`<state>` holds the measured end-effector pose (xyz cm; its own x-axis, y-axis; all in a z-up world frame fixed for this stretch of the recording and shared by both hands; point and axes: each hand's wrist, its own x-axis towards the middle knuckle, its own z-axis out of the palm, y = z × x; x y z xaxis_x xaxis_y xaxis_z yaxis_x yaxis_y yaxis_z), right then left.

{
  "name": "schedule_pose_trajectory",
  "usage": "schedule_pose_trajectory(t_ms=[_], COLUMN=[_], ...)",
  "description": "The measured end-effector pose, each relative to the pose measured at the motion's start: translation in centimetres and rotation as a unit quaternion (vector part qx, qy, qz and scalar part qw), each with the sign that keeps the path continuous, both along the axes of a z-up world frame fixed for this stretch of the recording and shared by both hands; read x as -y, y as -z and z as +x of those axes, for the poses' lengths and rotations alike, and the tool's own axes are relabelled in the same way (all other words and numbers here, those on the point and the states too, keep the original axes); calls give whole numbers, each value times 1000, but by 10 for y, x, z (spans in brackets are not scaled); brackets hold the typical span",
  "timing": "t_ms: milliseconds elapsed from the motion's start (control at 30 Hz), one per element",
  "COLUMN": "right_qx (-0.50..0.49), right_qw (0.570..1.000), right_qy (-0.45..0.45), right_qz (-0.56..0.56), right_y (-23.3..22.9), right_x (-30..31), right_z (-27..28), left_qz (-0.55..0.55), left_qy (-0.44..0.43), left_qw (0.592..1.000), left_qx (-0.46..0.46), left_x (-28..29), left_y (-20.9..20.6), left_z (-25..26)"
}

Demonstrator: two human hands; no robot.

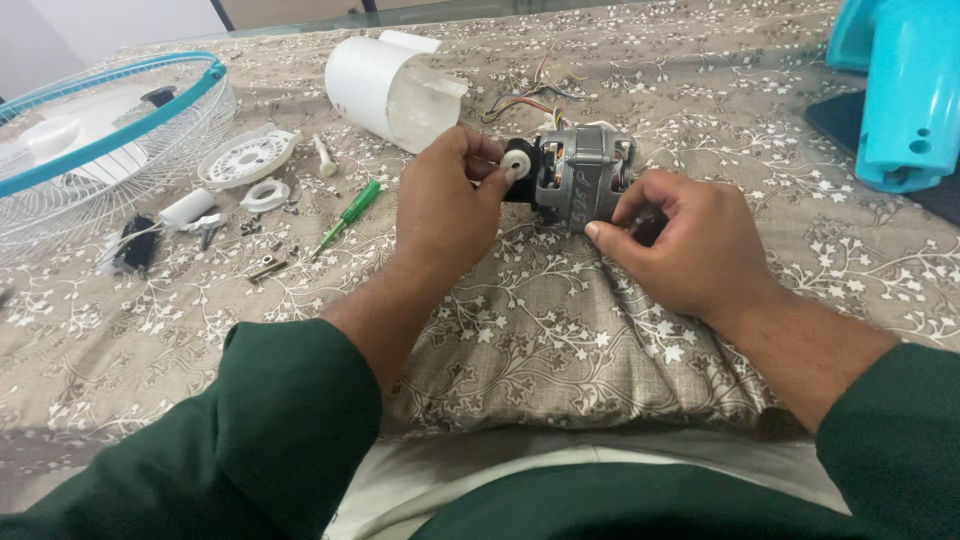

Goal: The person reassembles an electric fan motor by hand, connecting wires, attaching a black plastic housing, inserting a white plastic component, and securing parts with a green screwdriver. The workspace contains disassembled fan parts and tools on a patterned tablecloth.

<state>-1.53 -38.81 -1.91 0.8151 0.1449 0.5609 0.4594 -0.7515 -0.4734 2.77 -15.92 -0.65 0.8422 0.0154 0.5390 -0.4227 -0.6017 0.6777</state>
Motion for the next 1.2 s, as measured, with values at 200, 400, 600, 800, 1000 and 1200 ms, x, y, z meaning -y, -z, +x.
schedule_pose_trajectory(t_ms=[200, 400, 600, 800, 1000, 1200], right_qx=[-8, -25, -82, -45, -48, -122], right_qw=[1000, 1000, 996, 999, 998, 987], right_qy=[-5, 0, 13, 6, 26, 82], right_qz=[-9, -15, -38, -26, -25, 59], right_y=[0, 0, -2, -2, -1, 0], right_x=[1, 1, 1, 0, 0, 3], right_z=[3, 4, 5, 4, 4, 7], left_qz=[46, 49, 84, 51, 61, 96], left_qy=[-30, -63, -70, -52, -51, -22], left_qw=[998, 996, 990, 996, 995, 992], left_qx=[19, -40, 87, -47, -60, -78], left_x=[2, 3, 3, 2, 5, 8], left_y=[-5, -8, 6, 6, 0, 3], left_z=[-5, -2, 10, 15, 12, 1])
